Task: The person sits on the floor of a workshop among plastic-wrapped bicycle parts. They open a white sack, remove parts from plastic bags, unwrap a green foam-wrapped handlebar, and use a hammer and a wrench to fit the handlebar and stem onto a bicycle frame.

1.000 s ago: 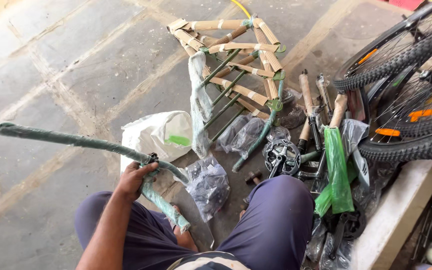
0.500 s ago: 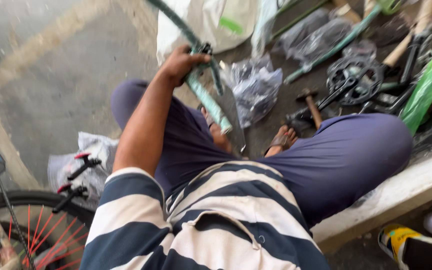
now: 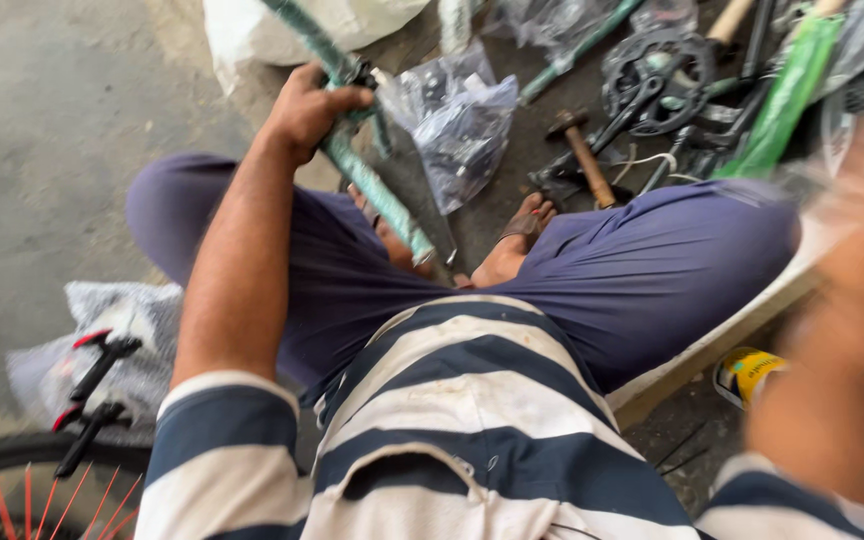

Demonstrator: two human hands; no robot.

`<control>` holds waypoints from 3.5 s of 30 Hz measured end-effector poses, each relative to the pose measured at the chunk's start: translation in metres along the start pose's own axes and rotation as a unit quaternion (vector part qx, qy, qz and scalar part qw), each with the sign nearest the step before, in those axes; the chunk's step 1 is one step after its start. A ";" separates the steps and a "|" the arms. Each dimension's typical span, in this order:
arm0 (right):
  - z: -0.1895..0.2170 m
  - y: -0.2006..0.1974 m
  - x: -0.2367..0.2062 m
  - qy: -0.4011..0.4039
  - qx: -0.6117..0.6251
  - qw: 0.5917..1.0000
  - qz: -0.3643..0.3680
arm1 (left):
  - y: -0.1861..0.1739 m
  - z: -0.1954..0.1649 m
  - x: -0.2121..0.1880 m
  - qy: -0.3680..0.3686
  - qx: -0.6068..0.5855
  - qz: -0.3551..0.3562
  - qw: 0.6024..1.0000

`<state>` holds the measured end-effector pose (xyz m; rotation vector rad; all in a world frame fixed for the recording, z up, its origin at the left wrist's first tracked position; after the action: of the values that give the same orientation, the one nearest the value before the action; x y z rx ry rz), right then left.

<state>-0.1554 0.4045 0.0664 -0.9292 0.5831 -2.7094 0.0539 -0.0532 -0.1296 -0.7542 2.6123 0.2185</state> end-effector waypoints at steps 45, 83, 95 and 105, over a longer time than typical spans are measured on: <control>0.040 0.358 -0.029 -0.204 -0.159 0.867 0.426 | -0.015 -0.012 0.014 0.058 0.186 -0.094 0.976; 0.009 0.375 -0.047 -0.066 0.038 0.923 0.376 | -0.016 -0.008 0.014 0.103 0.152 -0.113 0.976; 0.006 0.391 -0.051 -0.071 0.018 0.909 0.411 | -0.016 -0.003 0.011 0.093 0.143 -0.116 0.978; 0.037 0.365 -0.002 -0.370 -0.104 0.840 0.384 | -0.011 -0.006 0.014 0.090 0.157 -0.130 0.975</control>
<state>-0.1032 0.0667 -0.0667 -1.3169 0.8346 -1.4472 0.0464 -0.0706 -0.1305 -1.0259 2.5861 -0.3470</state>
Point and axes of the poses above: each hand's wrist, its own x-axis towards the middle knuckle, its own y-axis out of the palm, z = x × y, the point moved 2 cm from there along x, towards the middle knuckle, and after that the axes turned 5 degrees about -z, right-handed, at the moved point
